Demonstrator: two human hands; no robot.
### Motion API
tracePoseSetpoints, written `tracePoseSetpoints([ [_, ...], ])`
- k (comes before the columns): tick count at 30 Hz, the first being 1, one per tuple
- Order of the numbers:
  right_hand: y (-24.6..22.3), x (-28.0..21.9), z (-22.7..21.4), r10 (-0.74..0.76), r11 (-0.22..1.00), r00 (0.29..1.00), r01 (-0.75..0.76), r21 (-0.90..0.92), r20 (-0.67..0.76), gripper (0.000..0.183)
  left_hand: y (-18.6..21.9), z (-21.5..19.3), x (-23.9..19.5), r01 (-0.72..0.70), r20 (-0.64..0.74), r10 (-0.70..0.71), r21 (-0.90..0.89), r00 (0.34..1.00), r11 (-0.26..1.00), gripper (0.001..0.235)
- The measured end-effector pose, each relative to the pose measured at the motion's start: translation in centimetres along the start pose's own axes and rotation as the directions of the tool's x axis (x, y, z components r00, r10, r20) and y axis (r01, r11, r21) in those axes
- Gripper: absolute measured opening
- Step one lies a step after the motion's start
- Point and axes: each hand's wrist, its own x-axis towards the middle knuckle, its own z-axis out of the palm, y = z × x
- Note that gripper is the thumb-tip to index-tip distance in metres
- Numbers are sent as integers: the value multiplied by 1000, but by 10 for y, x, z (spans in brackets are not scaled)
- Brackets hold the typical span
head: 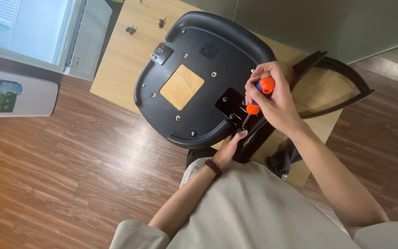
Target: Use a screwdriver to attach components to the bottom of an office chair seat.
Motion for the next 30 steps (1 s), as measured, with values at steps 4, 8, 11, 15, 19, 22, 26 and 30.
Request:
tracePoseSetpoints([
  [4, -8, -3, 5, 15, 994, 1000, -12, -105, 26, 25, 1, 2, -2, -5, 13, 6, -123, 1000, 992, 63],
  [8, -9, -11, 8, -2, 996, 999, 5, -87, 39, 24, 2, 2, -3, -5, 12, 8, -169, 1000, 986, 63],
  [11, -12, -22, 12, 15, 996, 1000, -16, -87, -5, 27, 6, 2, -6, 29, 33, -25, -143, 999, 989, 65],
  [15, -14, -32, 9, -3, 995, 999, -1, -102, -34, 25, 3, 0, -4, 46, 54, -39, -138, 998, 989, 70],
  [19, -17, -37, 7, -60, 990, 996, 50, -134, -71, 23, -24, -8, 11, 35, 67, -27, -128, 997, 991, 81],
  [22, -18, -39, 7, -69, 985, 994, 55, -166, -81, 23, -28, -4, 18, -75, 45, 86, -200, 995, 977, 88],
  [26, -13, -31, 6, -75, 987, 995, 64, -144, -72, 23, 10, 12, 0, 25, 62, -9, -263, 998, 965, 87],
  [30, -22, -15, 11, 28, 975, 998, -41, -219, -64, 19, 19, 17, -10, 50, 83, -23, -333, 996, 942, 91],
])
